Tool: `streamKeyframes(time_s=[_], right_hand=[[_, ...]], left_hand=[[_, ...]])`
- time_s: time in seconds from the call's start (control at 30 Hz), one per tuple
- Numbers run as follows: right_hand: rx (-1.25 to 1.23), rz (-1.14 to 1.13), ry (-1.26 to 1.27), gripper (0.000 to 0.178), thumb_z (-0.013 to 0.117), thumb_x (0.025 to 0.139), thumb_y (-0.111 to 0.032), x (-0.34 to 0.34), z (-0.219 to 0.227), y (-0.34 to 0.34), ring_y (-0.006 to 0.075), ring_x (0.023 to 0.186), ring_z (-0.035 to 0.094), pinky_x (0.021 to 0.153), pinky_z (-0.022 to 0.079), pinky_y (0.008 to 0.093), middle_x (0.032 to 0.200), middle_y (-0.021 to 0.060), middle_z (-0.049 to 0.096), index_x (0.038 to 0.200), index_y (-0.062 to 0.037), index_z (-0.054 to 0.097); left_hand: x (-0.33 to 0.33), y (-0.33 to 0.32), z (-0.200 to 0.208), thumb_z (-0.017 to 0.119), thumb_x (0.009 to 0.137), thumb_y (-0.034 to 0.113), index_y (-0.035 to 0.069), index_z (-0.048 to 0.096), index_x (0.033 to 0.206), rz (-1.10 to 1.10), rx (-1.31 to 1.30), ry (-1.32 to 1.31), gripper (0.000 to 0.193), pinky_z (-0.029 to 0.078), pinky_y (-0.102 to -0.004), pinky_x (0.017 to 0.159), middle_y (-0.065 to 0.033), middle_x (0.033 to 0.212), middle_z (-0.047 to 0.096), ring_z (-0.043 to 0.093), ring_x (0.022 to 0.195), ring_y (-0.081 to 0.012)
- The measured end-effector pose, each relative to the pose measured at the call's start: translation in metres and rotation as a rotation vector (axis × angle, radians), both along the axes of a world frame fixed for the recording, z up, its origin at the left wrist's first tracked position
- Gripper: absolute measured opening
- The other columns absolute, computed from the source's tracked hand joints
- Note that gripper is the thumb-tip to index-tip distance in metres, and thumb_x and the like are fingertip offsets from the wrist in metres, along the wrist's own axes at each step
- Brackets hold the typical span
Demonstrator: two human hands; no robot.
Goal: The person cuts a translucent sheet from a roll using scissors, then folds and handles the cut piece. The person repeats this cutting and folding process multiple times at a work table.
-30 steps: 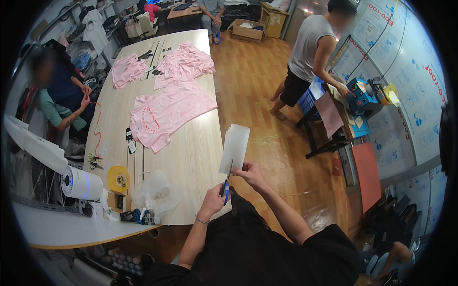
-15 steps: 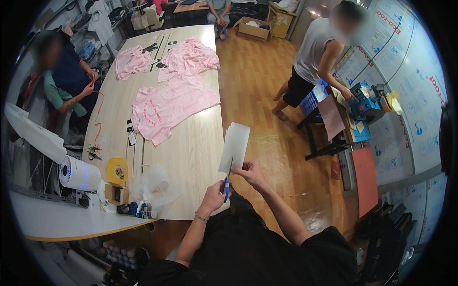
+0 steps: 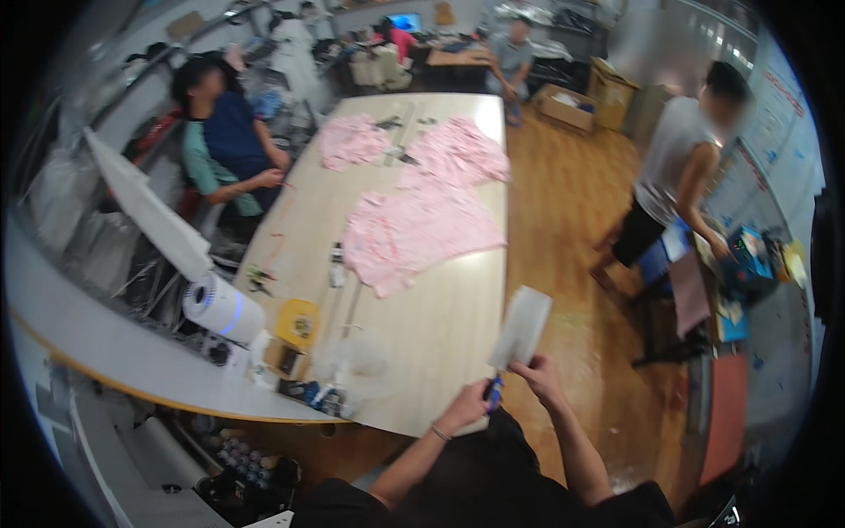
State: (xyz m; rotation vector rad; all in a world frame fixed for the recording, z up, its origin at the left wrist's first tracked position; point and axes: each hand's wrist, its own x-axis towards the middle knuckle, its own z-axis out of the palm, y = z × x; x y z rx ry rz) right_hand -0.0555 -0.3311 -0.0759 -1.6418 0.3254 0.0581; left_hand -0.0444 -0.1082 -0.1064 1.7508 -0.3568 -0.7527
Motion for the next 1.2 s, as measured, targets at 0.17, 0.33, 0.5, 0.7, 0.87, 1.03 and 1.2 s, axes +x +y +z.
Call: streamKeyframes(time_s=[0.17, 0.33, 0.5, 0.7, 0.87, 1.03, 1.2], right_hand=[[0.084, 0.009, -0.048, 0.021, 0.082, 0.092, -0.010, 0.000, -0.007, 0.004, 0.0147, 0.086, 0.075, 0.082, 0.060, 0.0305, 0.096, 0.0100, 0.081, 0.106, 0.0059, 0.080], [0.118, 0.019, -0.076, 0.017, 0.081, 0.093, -0.005, 0.005, 0.011, 0.012, 0.0158, 0.086, 0.076, 0.083, 0.061, 0.0305, 0.095, 0.0102, 0.081, 0.106, 0.0068, 0.079], [0.126, 0.022, -0.076, 0.019, 0.081, 0.093, -0.005, -0.001, 0.005, 0.007, 0.0153, 0.086, 0.076, 0.082, 0.060, 0.0302, 0.095, 0.0099, 0.081, 0.107, 0.0072, 0.079], [-0.049, 0.090, 0.007, 0.021, 0.081, 0.094, -0.008, 0.001, -0.003, 0.008, 0.0146, 0.086, 0.075, 0.081, 0.060, 0.0309, 0.096, 0.0094, 0.081, 0.109, 0.0056, 0.080], [-0.154, 0.217, 0.097, 0.028, 0.083, 0.094, -0.020, 0.016, -0.016, 0.011, 0.0116, 0.088, 0.072, 0.080, 0.058, 0.0305, 0.095, 0.0078, 0.081, 0.107, 0.0044, 0.081], [-0.188, 0.409, 0.066, 0.026, 0.083, 0.094, -0.019, 0.055, -0.026, 0.027, 0.0088, 0.087, 0.071, 0.079, 0.058, 0.0298, 0.093, 0.0055, 0.081, 0.108, 0.0026, 0.082], [-0.226, 0.474, 0.020, 0.031, 0.085, 0.087, -0.031, 0.084, -0.069, 0.056, 0.0143, 0.062, 0.057, 0.061, 0.050, 0.0375, 0.069, 0.0111, 0.068, 0.097, -0.0014, 0.081]], left_hand=[[-0.003, 0.000, -0.006, 0.072, 0.101, 0.016, 0.003, 0.068, 0.132, 0.019, -0.009, -0.075, 0.034, 0.057, -0.0328, 0.082, -0.0101, 0.106, 0.078, 0.071, 0.092, -0.0137], [-0.001, 0.003, 0.001, 0.074, 0.100, 0.023, 0.001, 0.067, 0.134, 0.019, 0.044, -0.030, 0.041, 0.058, -0.0363, 0.086, -0.0138, 0.108, 0.080, 0.076, 0.095, -0.0205], [-0.004, 0.001, -0.013, 0.073, 0.102, 0.020, 0.001, 0.067, 0.134, -0.011, 0.076, -0.010, 0.038, 0.057, -0.0342, 0.086, -0.0113, 0.106, 0.080, 0.072, 0.093, -0.0158], [-0.014, -0.003, -0.032, 0.075, 0.101, 0.022, 0.002, 0.068, 0.134, 0.116, 0.040, -0.190, 0.039, 0.057, -0.0340, 0.087, -0.0140, 0.107, 0.080, 0.073, 0.096, -0.0162], [-0.015, 0.012, -0.014, 0.077, 0.097, 0.019, -0.001, 0.066, 0.137, 0.165, 0.046, -0.130, 0.046, 0.060, -0.0385, 0.085, -0.0191, 0.107, 0.079, 0.076, 0.092, -0.0228], [-0.020, 0.016, -0.020, 0.074, 0.097, 0.010, -0.001, 0.070, 0.129, 0.406, -0.033, -0.026, 0.034, 0.061, -0.0360, 0.086, -0.0135, 0.107, 0.081, 0.078, 0.098, -0.0200], [-0.018, 0.029, -0.028, 0.080, 0.093, 0.027, 0.000, 0.067, 0.131, 0.546, 0.132, -0.076, 0.049, 0.059, -0.0445, 0.096, -0.0183, 0.112, 0.079, 0.077, 0.109, -0.0319]])
